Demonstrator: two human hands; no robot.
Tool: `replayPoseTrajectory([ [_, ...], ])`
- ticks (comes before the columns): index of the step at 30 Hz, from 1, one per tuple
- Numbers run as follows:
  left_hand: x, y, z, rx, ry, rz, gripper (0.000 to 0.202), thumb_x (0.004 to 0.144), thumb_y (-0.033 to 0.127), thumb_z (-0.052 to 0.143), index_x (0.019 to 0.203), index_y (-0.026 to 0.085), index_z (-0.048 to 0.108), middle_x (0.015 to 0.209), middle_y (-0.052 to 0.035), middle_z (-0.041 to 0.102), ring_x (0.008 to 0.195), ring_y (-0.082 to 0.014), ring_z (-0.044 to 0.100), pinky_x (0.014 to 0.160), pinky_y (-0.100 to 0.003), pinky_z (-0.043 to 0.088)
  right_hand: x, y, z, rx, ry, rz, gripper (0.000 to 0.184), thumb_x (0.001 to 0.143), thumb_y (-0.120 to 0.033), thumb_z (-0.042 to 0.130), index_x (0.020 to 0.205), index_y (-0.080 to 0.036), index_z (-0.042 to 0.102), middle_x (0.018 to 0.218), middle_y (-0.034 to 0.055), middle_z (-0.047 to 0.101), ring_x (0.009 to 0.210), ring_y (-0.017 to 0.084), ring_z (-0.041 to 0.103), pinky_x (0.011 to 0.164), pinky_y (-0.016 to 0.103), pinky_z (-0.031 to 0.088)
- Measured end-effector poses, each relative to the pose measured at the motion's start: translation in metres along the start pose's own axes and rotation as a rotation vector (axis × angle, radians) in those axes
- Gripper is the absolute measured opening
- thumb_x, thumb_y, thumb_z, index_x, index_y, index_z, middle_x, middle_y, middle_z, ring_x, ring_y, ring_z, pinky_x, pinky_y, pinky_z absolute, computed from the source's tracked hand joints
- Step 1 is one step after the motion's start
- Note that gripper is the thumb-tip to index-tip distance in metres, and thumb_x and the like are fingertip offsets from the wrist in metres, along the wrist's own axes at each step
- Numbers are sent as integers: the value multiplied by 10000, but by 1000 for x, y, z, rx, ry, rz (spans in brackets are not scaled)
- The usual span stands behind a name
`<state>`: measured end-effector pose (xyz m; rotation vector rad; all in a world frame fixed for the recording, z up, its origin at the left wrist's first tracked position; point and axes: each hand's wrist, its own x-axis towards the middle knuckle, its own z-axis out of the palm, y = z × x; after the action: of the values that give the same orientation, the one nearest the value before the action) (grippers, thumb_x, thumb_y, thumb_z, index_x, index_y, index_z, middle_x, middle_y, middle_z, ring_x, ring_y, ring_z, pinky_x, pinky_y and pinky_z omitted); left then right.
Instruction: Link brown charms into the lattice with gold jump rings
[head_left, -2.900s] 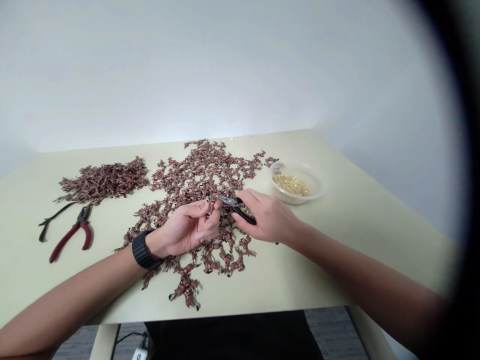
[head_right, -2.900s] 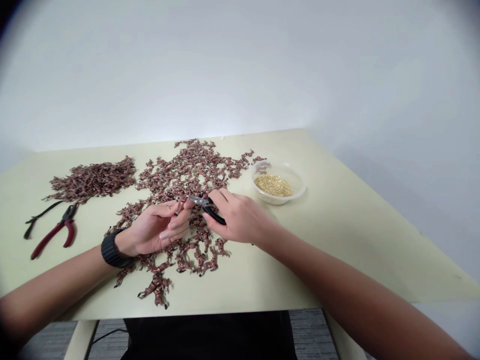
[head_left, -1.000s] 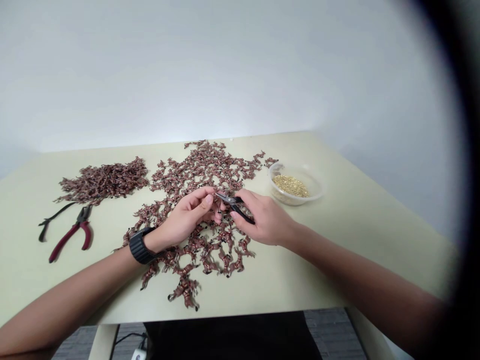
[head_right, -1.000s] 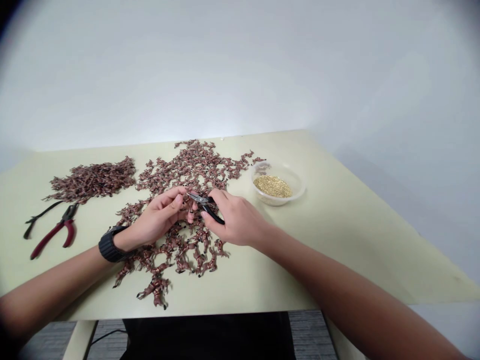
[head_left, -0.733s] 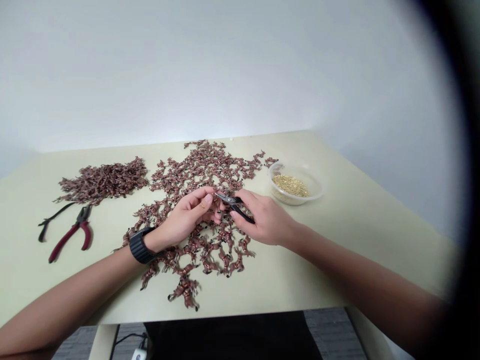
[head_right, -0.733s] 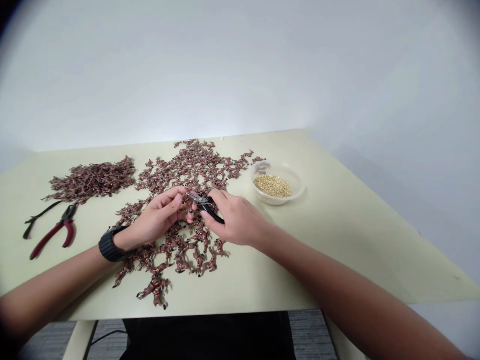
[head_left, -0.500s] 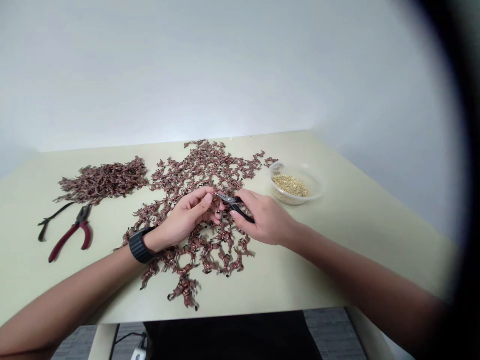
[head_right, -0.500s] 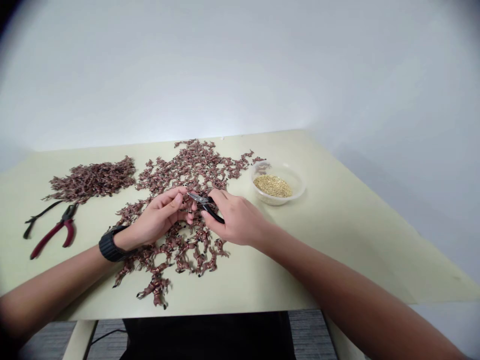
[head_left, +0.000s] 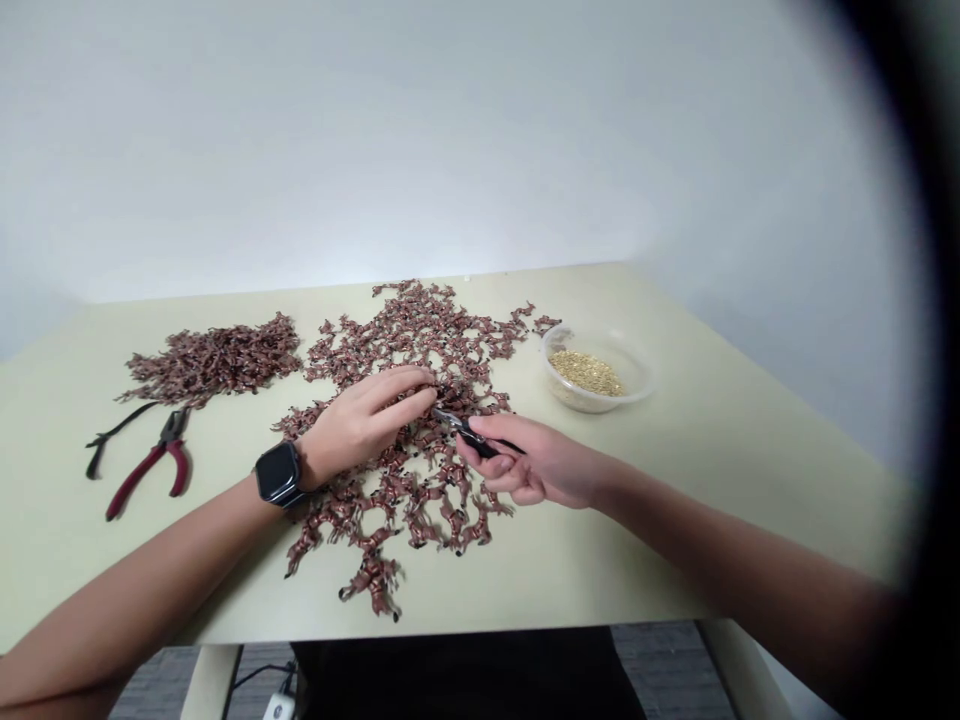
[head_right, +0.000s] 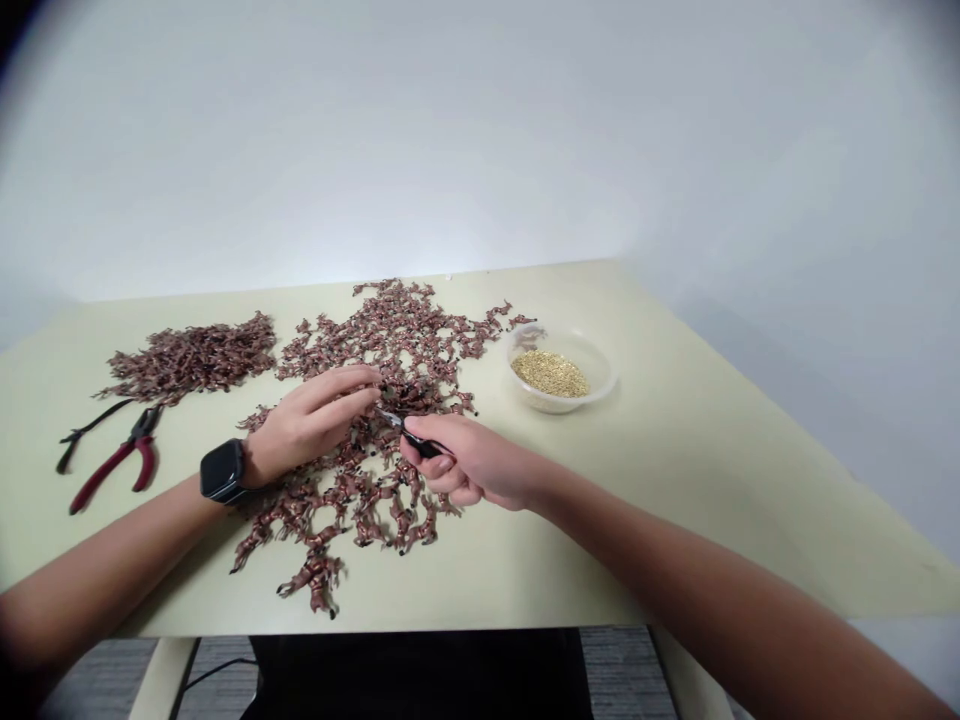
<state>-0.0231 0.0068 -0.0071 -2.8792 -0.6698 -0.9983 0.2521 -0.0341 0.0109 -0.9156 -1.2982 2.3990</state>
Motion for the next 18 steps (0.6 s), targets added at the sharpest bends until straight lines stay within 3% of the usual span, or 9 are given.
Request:
replayPoseTrajectory([
  [2, 0, 0, 0, -9, 10, -11, 430, 960, 62, 559, 1345, 245, 616, 1387, -129, 643, 1300, -262, 604, 1052, -453, 545, 1, -1, -2, -4, 1, -3, 374, 983, -572, 482, 904, -207, 492, 717, -68, 204, 568, 96, 64, 433, 226, 37],
  [5, 5, 11, 7, -191, 134, -268, 354, 971, 167, 626, 1319, 228, 618, 1269, -123, 694, 1168, -243, 664, 1011, -425, 560, 3, 1, -2, -253, 193, -184, 365, 1004, -559, 456, 896, -213, 491, 713, -56, 270, 556, 96, 162, 443, 237, 124],
  [7, 10, 22, 12, -463, 177, -510, 318, 991, 254, 628, 1307, 225, 608, 1224, -114, 702, 1107, -231, 682, 991, -410, 561, 4, 3, -1, -552, 398, -364, 341, 1018, -529, 453, 885, -217, 482, 698, -44, 349, 571, 108, 275, 484, 257, 211],
  [10, 18, 33, 14, -947, 158, -722, 279, 1006, 349, 617, 1251, 215, 611, 1138, -91, 706, 1024, -205, 698, 954, -375, 566, 4, 7, -3, -963, 590, -561, 253, 1018, -456, 477, 923, -221, 478, 687, -36, 456, 596, 128, 395, 562, 291, 287],
  [14, 21, 37, 13, -1358, 124, -874, 213, 992, 339, 647, 1164, 215, 628, 1097, -57, 687, 1007, -176, 696, 977, -350, 562, 5, 10, -9, -1229, 663, -630, 201, 1000, -409, 484, 1039, -212, 490, 800, 3, 562, 659, 157, 491, 626, 316, 340],
  [18, 20, 39, 13, -1477, 128, -928, 198, 991, 278, 653, 1170, 198, 626, 1048, -53, 684, 1021, -174, 691, 990, -345, 566, 6, 10, -10, -1349, 671, -621, 243, 999, -431, 459, 1073, -204, 502, 860, 39, 595, 697, 183, 521, 634, 329, 349],
])
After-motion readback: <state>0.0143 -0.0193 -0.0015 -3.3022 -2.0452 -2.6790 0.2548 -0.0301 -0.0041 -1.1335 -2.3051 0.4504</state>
